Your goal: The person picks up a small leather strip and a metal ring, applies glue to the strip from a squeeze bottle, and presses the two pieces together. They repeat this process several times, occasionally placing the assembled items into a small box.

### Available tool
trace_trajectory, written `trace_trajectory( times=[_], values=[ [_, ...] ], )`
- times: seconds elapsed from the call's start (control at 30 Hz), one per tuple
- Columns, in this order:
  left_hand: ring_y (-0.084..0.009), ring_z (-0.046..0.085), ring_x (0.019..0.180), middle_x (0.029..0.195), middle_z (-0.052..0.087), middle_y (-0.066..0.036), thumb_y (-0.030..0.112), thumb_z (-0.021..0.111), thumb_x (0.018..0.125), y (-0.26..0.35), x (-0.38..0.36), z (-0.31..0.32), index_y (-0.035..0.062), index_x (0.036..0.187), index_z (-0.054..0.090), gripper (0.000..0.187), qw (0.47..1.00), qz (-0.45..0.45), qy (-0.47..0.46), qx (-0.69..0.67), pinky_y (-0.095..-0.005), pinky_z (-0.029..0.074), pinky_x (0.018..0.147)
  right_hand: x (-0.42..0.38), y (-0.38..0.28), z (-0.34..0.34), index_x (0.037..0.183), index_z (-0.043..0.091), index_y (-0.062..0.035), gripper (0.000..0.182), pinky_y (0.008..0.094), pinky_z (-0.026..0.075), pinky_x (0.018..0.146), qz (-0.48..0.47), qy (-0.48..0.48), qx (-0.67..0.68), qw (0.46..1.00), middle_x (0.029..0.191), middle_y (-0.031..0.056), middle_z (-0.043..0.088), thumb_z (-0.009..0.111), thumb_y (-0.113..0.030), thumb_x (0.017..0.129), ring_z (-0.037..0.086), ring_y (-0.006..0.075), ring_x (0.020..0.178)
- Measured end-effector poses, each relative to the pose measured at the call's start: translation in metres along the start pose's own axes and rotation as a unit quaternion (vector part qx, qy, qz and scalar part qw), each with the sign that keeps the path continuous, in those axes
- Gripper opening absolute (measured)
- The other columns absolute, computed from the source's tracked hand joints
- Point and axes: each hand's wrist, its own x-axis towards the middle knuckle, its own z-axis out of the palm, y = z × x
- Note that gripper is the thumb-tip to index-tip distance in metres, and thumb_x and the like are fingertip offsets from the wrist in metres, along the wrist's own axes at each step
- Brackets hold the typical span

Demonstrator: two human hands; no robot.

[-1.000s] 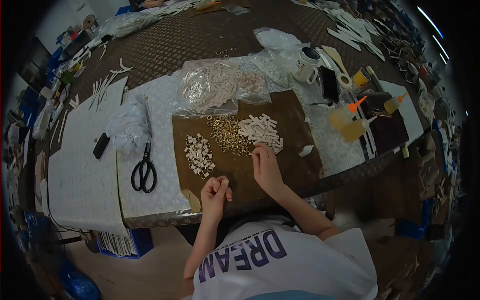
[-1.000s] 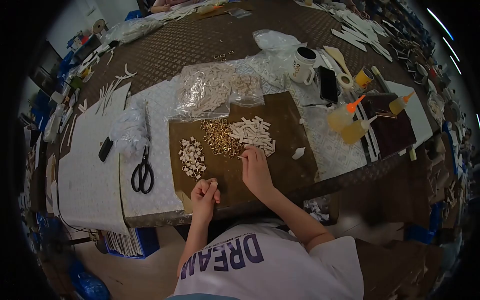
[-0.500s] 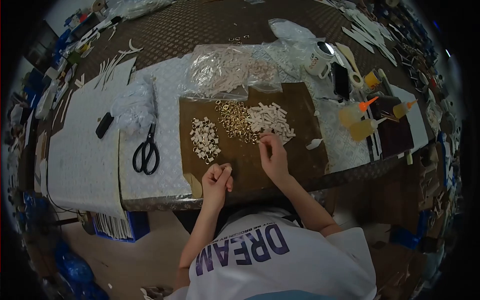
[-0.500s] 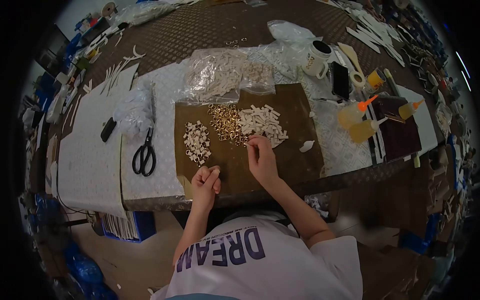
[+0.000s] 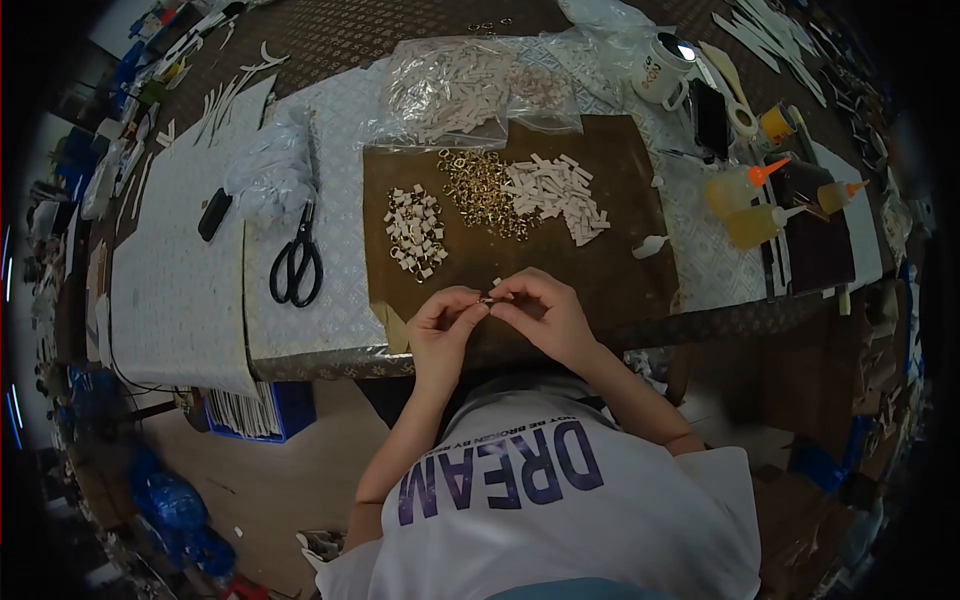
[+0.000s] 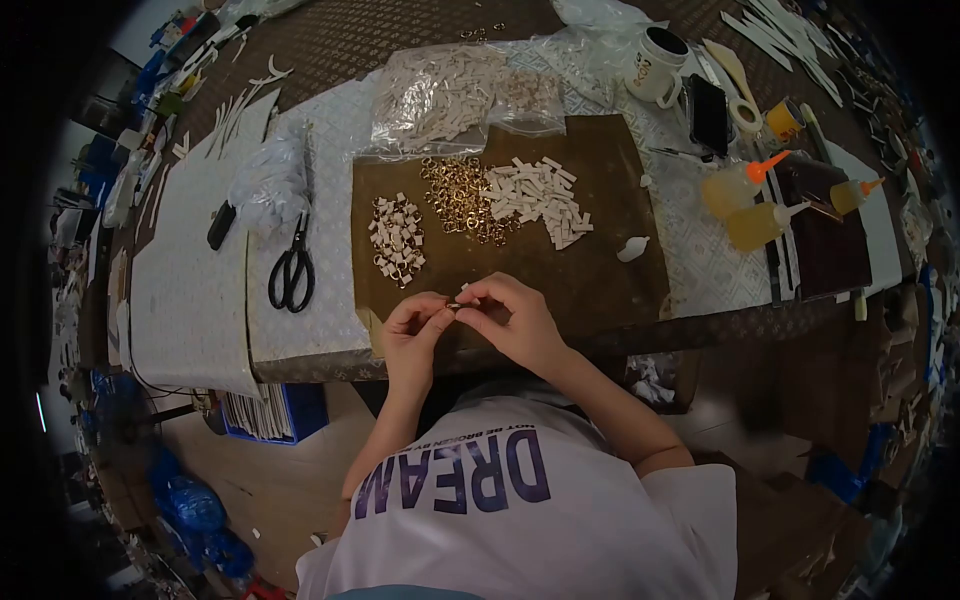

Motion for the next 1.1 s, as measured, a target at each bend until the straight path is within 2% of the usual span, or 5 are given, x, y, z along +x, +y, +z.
trace_trajectory(
  times=[0.37,0.47,0.63,0.97,1.1],
  values=[
    [-0.0118,0.062,0.079,0.085,0.067,-0.006,-0.004,0.064,0.082,0.011,0.012,-0.017,-0.0022,0.093,0.066,0.011,0.989,-0.117,-0.064,0.059,-0.0242,0.050,0.075,-0.007,0.028,0.018,0.095,0.059,0.0004,0.009,0.0240,0.049,0.063,0.087,-0.004,0.062,0.994,0.086,0.0071,0.059,0.058,0.000,0.087,0.060,0.0127,0.070],
    [-0.0098,0.062,0.080,0.087,0.068,-0.005,0.000,0.065,0.083,0.010,0.032,-0.027,-0.0029,0.094,0.066,0.011,0.963,0.030,0.029,0.265,-0.0231,0.051,0.074,-0.001,0.030,0.020,0.097,0.059,0.0008,0.010,0.0235,0.050,0.064,0.046,0.050,0.040,0.997,0.085,0.0070,0.060,0.056,0.000,0.088,0.063,0.0124,0.073],
    [-0.0270,0.059,0.088,0.098,0.062,-0.010,0.005,0.064,0.082,0.009,0.071,-0.034,0.0074,0.095,0.069,0.014,0.858,0.211,0.050,0.466,-0.0342,0.049,0.076,0.000,0.025,-0.006,0.100,0.061,0.0021,0.014,0.0226,0.051,0.067,0.071,0.110,0.071,0.989,0.083,0.0072,0.065,0.058,-0.001,0.087,0.065,0.0115,0.078],
    [-0.0296,0.060,0.083,0.092,0.064,-0.012,0.005,0.065,0.079,-0.003,0.114,0.023,0.0044,0.089,0.068,0.010,0.763,0.263,-0.068,0.587,-0.0362,0.049,0.075,-0.006,0.029,-0.045,0.103,0.061,0.0035,0.018,0.0264,0.055,0.071,0.182,0.137,0.277,0.934,0.090,0.0100,0.066,0.059,-0.008,0.090,0.066,0.0152,0.080],
    [-0.0205,0.064,0.075,0.092,0.067,-0.009,0.006,0.066,0.081,0.009,0.106,0.032,0.0046,0.095,0.069,0.014,0.804,0.142,-0.061,0.574,-0.0300,0.050,0.068,-0.009,0.028,-0.051,0.103,0.061,0.0032,0.018,0.0251,0.053,0.070,0.186,0.138,0.289,0.929,0.092,0.0091,0.066,0.059,-0.010,0.090,0.064,0.0141,0.079]
  ],
)
